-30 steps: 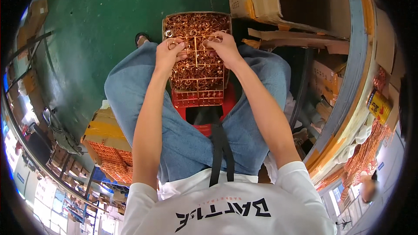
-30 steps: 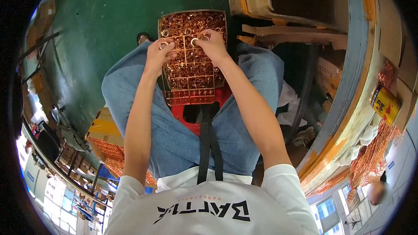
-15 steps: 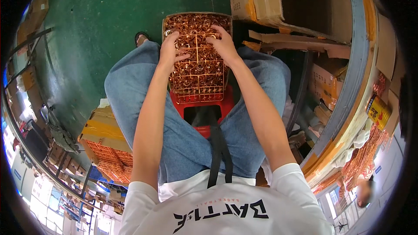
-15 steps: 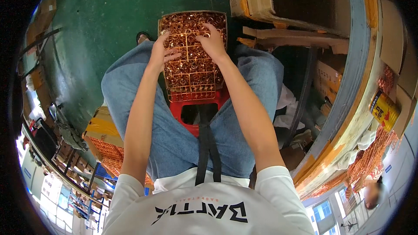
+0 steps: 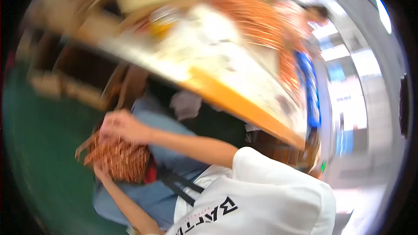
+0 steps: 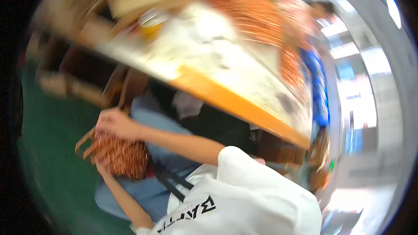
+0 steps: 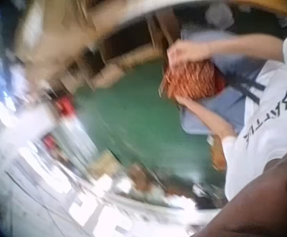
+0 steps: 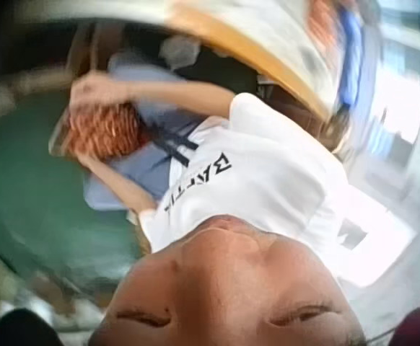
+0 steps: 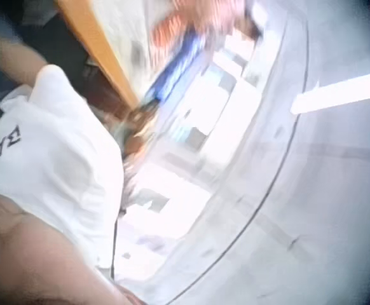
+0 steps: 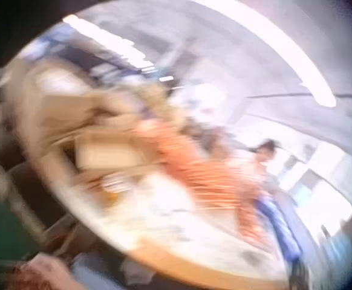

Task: The person handles orange plastic grids, removes small parts from a box and place them onto the grids, and then gathers the processed grids together.

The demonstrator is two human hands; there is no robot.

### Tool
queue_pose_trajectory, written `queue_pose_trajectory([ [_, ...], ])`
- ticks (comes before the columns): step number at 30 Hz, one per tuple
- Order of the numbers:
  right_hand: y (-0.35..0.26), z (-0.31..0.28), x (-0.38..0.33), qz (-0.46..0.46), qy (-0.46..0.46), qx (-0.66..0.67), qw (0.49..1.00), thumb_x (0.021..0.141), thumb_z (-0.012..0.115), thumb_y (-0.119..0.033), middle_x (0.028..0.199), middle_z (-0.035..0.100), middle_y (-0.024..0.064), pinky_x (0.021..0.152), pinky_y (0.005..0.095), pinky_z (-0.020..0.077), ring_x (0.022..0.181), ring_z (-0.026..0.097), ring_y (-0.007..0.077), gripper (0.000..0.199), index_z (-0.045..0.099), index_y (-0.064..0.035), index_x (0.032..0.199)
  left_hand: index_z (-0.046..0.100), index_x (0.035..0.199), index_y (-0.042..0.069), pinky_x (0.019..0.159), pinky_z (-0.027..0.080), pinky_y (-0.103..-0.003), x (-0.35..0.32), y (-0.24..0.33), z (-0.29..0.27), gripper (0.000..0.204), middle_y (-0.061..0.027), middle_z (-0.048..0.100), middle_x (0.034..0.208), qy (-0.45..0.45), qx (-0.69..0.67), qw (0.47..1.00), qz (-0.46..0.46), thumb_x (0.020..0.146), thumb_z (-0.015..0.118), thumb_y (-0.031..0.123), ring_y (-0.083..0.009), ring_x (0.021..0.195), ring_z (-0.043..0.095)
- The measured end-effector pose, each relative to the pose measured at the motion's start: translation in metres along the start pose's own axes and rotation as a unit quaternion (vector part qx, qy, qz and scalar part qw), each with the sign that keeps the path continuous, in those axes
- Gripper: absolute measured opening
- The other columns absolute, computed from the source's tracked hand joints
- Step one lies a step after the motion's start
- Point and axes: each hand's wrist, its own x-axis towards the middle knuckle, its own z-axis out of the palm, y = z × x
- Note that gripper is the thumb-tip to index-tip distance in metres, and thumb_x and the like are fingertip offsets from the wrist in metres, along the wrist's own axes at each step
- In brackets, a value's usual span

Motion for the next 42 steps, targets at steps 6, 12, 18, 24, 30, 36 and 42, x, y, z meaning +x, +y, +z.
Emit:
queue_pose_trajectory([
  [6, -0.191, -0.087, -0.236, -0.075, 0.343, -0.299, 0.887, 0.093, 0.048, -0.026, 0.088, 0.059, 0.01, 0.077, 0.0323, 0.0513, 0.083, 0.061, 0.0205, 0.025, 0.058, -0.003, 0.092, 0.052, 0.114, 0.001, 0.063, 0.048, -0.037, 0.037, -0.079, 0.046, 0.036, -0.0145, 0.057, 0.095, -0.069, 0.314, 0.945, -0.054, 0.085, 0.045, 0.019, -0.0226, 0.079, 0.057],
  [12, -0.23, -0.233, -0.478, -0.08, 0.702, -0.099, 0.701, 0.088, 0.059, -0.022, 0.082, 0.06, 0.0072, 0.054, 0.0266, 0.0515, 0.067, 0.062, 0.0165, 0.019, 0.056, -0.0046, 0.092, 0.059, 0.088, -0.002, 0.044, 0.037, -0.034, -0.012, -0.065, 0.094, 0.018, -0.0091, 0.055, 0.064, -0.039, 0.559, 0.828, 0.006, 0.086, 0.053, 0.015, -0.0161, 0.048, 0.045],
  [18, -0.169, -0.372, -0.576, -0.118, 0.791, -0.063, 0.596, 0.086, 0.057, -0.011, 0.079, 0.059, 0.0102, 0.056, 0.0285, 0.0521, 0.065, 0.062, 0.019, 0.015, 0.054, 0.0011, 0.094, 0.056, 0.102, -0.003, 0.053, 0.049, -0.032, -0.074, 0.0, 0.073, 0.021, -0.0142, 0.06, 0.081, 0.146, 0.579, 0.781, 0.186, 0.092, 0.049, 0.013, -0.0222, 0.069, 0.06],
  [24, -0.083, -0.279, -0.567, -0.227, 0.829, 0.065, 0.507, 0.088, 0.054, -0.017, 0.098, 0.055, 0.013, 0.071, 0.0326, 0.0499, 0.081, 0.061, 0.0246, 0.021, 0.053, -0.0018, 0.103, 0.056, 0.1, -0.001, 0.059, 0.05, -0.035, -0.071, 0.003, 0.106, 0.019, -0.0129, 0.06, 0.085, 0.01, 0.625, 0.727, 0.285, 0.094, 0.046, 0.014, -0.0219, 0.074, 0.059],
  [30, -0.059, -0.225, -0.577, 0.079, 0.728, -0.54, 0.414, 0.082, 0.058, -0.022, 0.13, 0.043, 0.0202, 0.107, 0.0434, 0.0255, 0.129, 0.031, 0.0346, 0.039, 0.052, -0.0028, 0.116, 0.057, 0.093, 0.001, 0.06, 0.047, -0.03, -0.106, 0.018, 0.232, 0.014, -0.0098, 0.059, 0.082, -0.213, 0.74, 0.572, 0.282, 0.091, 0.049, 0.013, -0.019, 0.07, 0.056],
  [36, -0.035, -0.19, -0.622, 0.191, 0.705, -0.578, 0.364, 0.082, 0.056, -0.019, 0.135, 0.041, 0.0127, 0.105, 0.0426, 0.0307, 0.127, 0.036, 0.0296, 0.043, 0.049, -0.0125, 0.123, 0.057, 0.09, 0.0, 0.063, 0.045, -0.03, -0.242, -0.041, 0.449, 0.016, -0.0103, 0.056, 0.079, -0.336, 0.738, 0.398, 0.429, 0.092, 0.045, 0.011, -0.0198, 0.069, 0.055],
  [42, -0.035, -0.254, -0.608, 0.309, 0.634, -0.598, 0.381, 0.086, 0.045, -0.021, 0.104, 0.057, 0.0229, 0.083, 0.0433, 0.0452, 0.099, 0.055, 0.0367, 0.032, 0.054, -0.0028, 0.111, 0.059, 0.102, 0.001, 0.077, 0.048, -0.036, -0.279, -0.041, 0.496, 0.018, -0.0153, 0.059, 0.099, -0.41, 0.784, 0.335, 0.322, 0.089, 0.05, 0.008, -0.0304, 0.088, 0.058],
])
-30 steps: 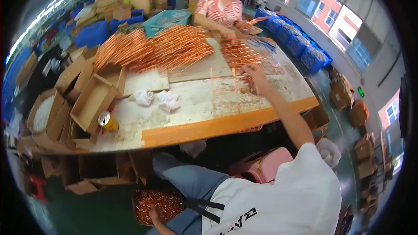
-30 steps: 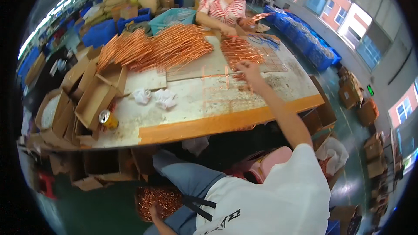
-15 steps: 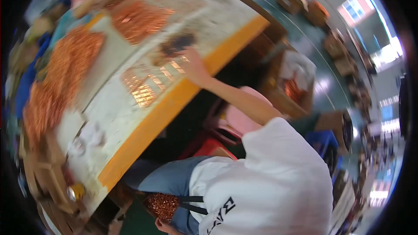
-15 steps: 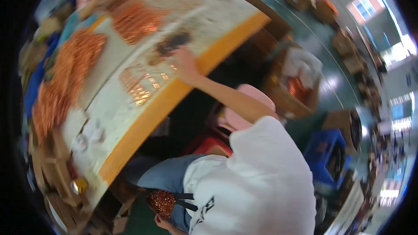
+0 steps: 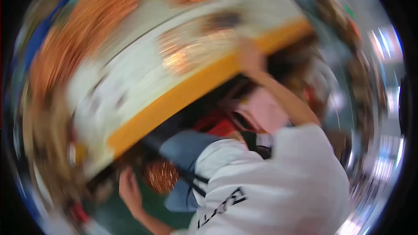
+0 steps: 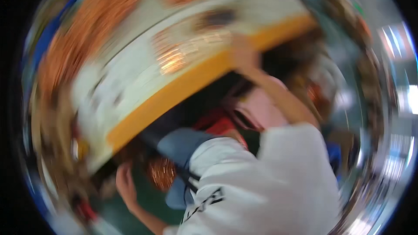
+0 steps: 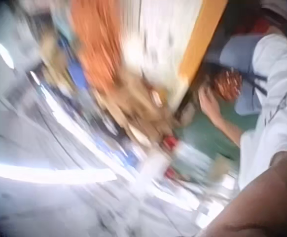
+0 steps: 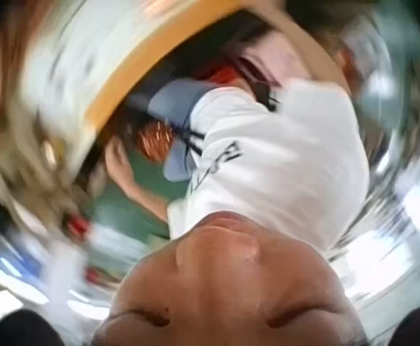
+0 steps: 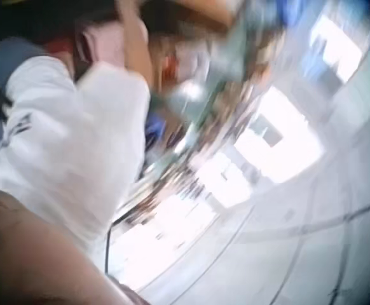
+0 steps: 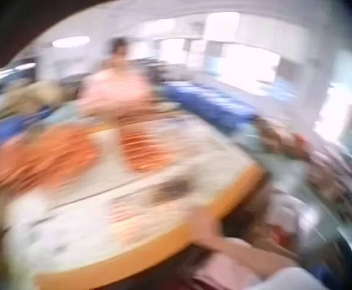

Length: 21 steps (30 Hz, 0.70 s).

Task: The person handles orange plastic grids, removes small parts from a box and place them onto the grids, and then gathers the processed grids together.

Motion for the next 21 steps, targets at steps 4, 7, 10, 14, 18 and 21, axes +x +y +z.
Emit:
queue_pose_trajectory([
  [4, 0.043, -0.019, 0.041, -0.186, 0.03, -0.258, 0.948, 0.093, 0.044, -0.03, 0.125, 0.053, 0.0131, 0.088, 0.0344, 0.0456, 0.106, 0.055, 0.0276, 0.047, 0.041, -0.0062, 0.133, 0.06, 0.098, 0.009, 0.077, 0.047, -0.041, -0.009, -0.058, 0.027, 0.023, -0.0132, 0.061, 0.09, 0.036, 0.181, 0.956, -0.227, 0.077, 0.059, 0.018, -0.0312, 0.089, 0.059],
  [7, -0.062, -0.016, 0.115, -0.273, 0.148, -0.06, 0.949, 0.093, 0.044, -0.03, 0.123, 0.054, 0.013, 0.088, 0.0349, 0.0457, 0.105, 0.056, 0.0275, 0.045, 0.042, -0.0063, 0.131, 0.059, 0.091, 0.009, 0.073, 0.047, -0.041, -0.076, -0.07, 0.036, 0.016, -0.0101, 0.059, 0.089, 0.214, 0.103, 0.907, -0.348, 0.078, 0.057, 0.017, -0.0289, 0.084, 0.058],
  [10, -0.199, -0.017, 0.149, -0.416, 0.074, 0.07, 0.904, 0.092, 0.044, -0.029, 0.122, 0.054, 0.0129, 0.088, 0.0354, 0.0458, 0.105, 0.056, 0.0275, 0.044, 0.043, -0.0063, 0.129, 0.058, 0.095, 0.008, 0.076, 0.047, -0.041, -0.174, -0.052, 0.079, 0.018, -0.0103, 0.057, 0.096, 0.294, -0.004, 0.773, -0.562, 0.078, 0.057, 0.016, -0.0291, 0.091, 0.056],
  [14, -0.344, -0.032, 0.134, -0.546, -0.131, 0.154, 0.813, 0.092, 0.045, -0.029, 0.12, 0.055, 0.0128, 0.087, 0.0362, 0.0461, 0.104, 0.056, 0.0274, 0.041, 0.045, -0.0064, 0.127, 0.056, 0.097, 0.007, 0.077, 0.047, -0.04, -0.262, 0.004, 0.192, 0.019, -0.0144, 0.056, 0.095, 0.452, 0.007, 0.505, -0.735, 0.079, 0.051, 0.01, -0.0345, 0.087, 0.055],
  [18, -0.433, -0.067, 0.087, -0.619, -0.283, 0.136, 0.72, 0.092, 0.045, -0.028, 0.118, 0.056, 0.0126, 0.086, 0.037, 0.0463, 0.103, 0.057, 0.0274, 0.039, 0.047, -0.0064, 0.124, 0.051, 0.124, 0.014, 0.092, 0.042, -0.045, -0.279, 0.125, 0.291, 0.043, -0.0236, 0.048, 0.122, 0.143, -0.319, 0.379, -0.857, 0.081, 0.05, 0.017, -0.0396, 0.11, 0.05],
  [21, -0.492, -0.095, 0.037, -0.657, -0.398, 0.108, 0.631, 0.092, 0.045, -0.028, 0.116, 0.057, 0.0125, 0.086, 0.0376, 0.0464, 0.102, 0.057, 0.0273, 0.038, 0.048, -0.0065, 0.123, 0.065, 0.108, 0.009, 0.091, 0.044, -0.046, -0.244, 0.211, 0.381, 0.035, -0.0166, 0.06, 0.115, 0.064, -0.486, 0.5, -0.714, 0.078, 0.055, 0.023, -0.0342, 0.104, 0.057],
])
